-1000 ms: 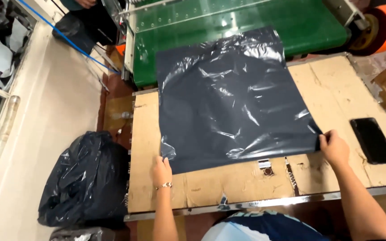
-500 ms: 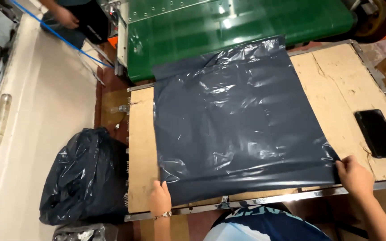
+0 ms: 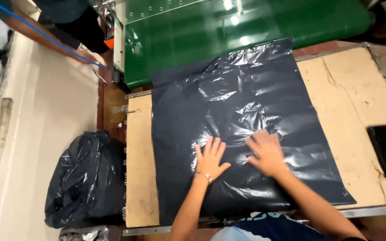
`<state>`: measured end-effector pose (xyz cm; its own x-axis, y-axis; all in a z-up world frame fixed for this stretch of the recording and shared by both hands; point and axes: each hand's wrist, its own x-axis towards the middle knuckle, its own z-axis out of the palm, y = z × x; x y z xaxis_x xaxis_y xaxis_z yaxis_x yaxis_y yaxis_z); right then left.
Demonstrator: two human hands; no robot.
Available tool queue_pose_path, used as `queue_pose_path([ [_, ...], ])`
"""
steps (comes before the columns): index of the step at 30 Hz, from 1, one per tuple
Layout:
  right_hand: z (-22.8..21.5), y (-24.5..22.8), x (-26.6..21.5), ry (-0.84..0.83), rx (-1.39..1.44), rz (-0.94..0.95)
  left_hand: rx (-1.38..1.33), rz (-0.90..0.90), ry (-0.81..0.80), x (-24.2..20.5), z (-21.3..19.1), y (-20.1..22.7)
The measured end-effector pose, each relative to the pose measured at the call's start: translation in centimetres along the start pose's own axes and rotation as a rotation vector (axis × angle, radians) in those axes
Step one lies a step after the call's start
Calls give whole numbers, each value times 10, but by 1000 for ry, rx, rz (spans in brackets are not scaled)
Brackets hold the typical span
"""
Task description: Folding plastic bags and placing them into a storage basket as they come off the production line
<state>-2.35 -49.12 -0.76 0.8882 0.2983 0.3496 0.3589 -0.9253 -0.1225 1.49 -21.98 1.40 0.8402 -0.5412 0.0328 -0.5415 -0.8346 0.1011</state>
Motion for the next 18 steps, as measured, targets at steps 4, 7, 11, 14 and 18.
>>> queue_pose_path([
  [4,2,71,1,-116,-153,478,174,-338,-21,5,10,-75],
  [7,44,70,49,10,-110,224,131,-306,21,62,1,-80],
  [11,73,41,90,94,50,-113,27,-25,-104,124,-1,-78],
  [14,87,117,99,96,-48,24,161,-192,-102,126,20,-142],
  [18,73,228,136,112,-141,407,178,-360,-56,130,22,-181],
])
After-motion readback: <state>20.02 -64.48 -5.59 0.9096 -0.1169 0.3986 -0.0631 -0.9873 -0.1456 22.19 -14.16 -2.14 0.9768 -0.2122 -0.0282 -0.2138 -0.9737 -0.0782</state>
